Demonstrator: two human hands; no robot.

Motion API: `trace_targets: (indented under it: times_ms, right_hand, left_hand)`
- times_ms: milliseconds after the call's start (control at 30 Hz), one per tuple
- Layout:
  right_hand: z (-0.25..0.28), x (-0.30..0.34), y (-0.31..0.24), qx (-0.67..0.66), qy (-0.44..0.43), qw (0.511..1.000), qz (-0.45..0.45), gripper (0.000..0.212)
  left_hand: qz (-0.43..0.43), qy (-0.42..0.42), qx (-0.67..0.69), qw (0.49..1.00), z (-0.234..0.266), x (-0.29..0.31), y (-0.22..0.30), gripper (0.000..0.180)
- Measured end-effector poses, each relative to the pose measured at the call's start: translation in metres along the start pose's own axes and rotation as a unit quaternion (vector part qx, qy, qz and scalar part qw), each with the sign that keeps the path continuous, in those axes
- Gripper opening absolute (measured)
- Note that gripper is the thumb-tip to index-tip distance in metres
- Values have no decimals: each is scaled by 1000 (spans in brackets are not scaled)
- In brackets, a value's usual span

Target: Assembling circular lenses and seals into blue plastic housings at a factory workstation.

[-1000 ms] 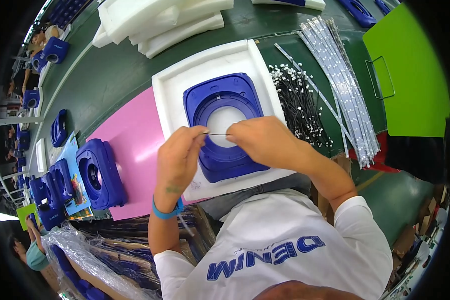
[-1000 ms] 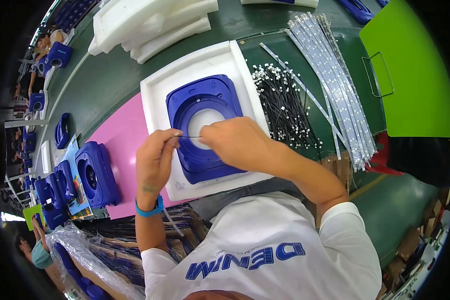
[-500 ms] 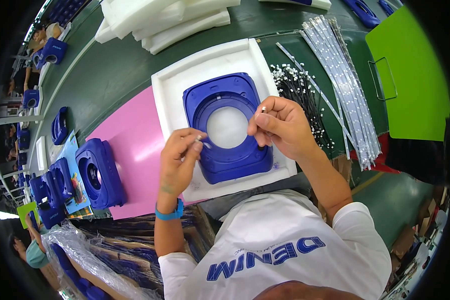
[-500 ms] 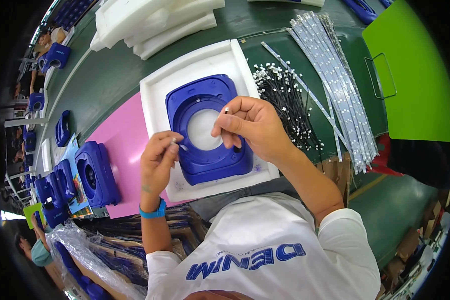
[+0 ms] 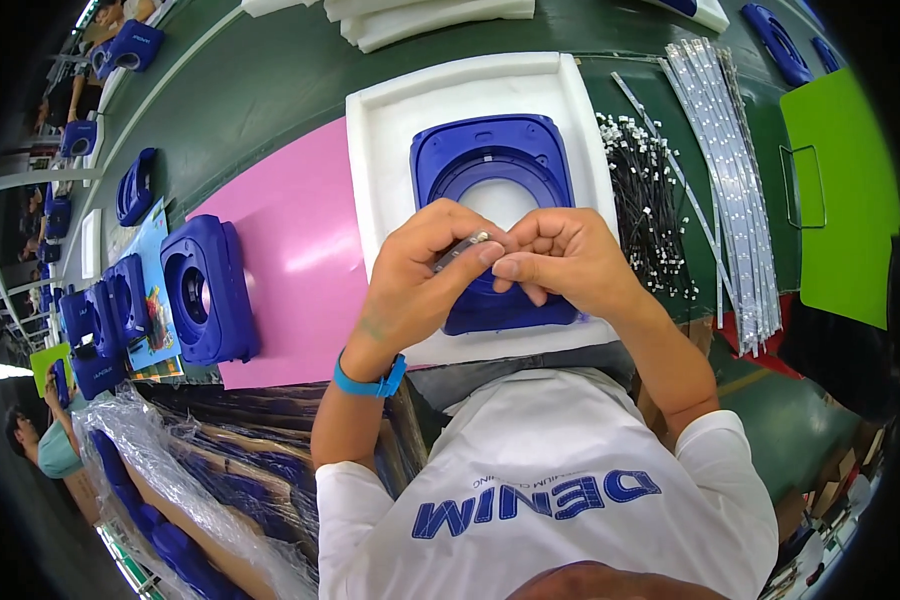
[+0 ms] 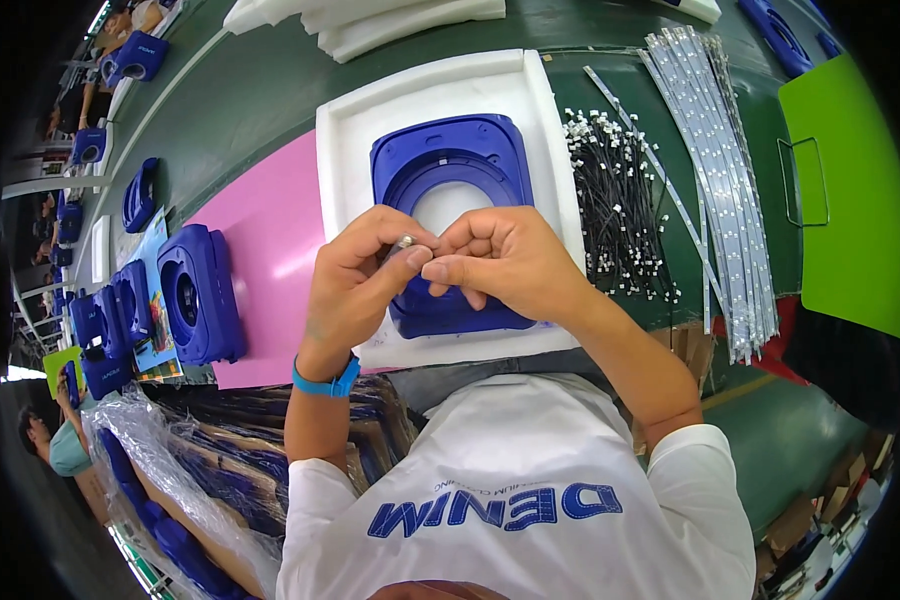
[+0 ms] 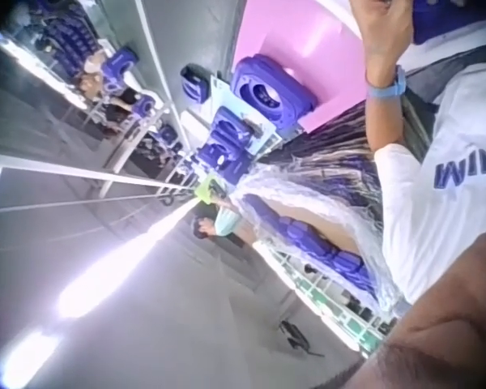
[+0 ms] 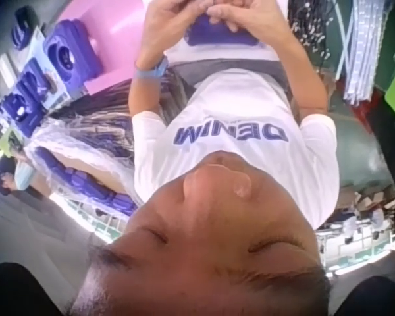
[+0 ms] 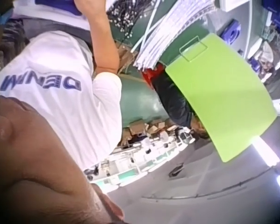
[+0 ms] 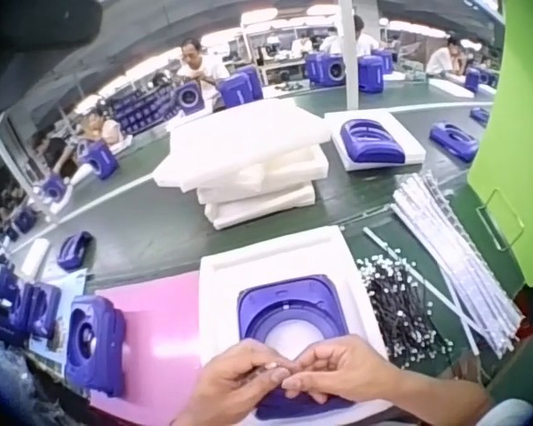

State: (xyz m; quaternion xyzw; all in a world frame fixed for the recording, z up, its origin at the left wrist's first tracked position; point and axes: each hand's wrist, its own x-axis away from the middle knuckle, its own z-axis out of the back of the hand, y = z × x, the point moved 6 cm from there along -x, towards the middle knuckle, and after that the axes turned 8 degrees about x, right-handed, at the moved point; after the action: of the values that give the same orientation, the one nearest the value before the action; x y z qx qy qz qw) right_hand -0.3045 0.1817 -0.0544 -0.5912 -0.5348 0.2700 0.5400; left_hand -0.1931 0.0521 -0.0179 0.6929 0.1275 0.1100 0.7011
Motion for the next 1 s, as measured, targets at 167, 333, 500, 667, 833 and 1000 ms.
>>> trace_targets:
  times_ms: [167, 333, 500, 667, 833, 1000]
  right_hand:
    - [-3, 5, -3, 85, 69, 993, 52, 15]
    - [-3, -2, -12, 114, 103, 984, 88, 13]
    - [-2, -8, -15, 203, 127, 964, 119, 12]
    - [-5, -5, -27, 276, 136, 936, 171, 11]
    - [0, -8, -16, 196, 110, 966, 131, 10]
    - [0, -12, -13, 185, 110, 965, 150, 12]
  left_hand:
    - [15, 54, 35, 998, 6, 4, -13, 17]
    - [-2, 70, 77, 995, 6, 5, -17, 20]
    - [-7, 77, 46, 996, 6, 6, -19, 22]
    - [-32, 97, -2, 995, 8, 6, -16, 23]
    - [11, 72, 64, 995, 14, 5, -17, 24]
    - [20, 64, 98, 993, 15, 4, -21, 24]
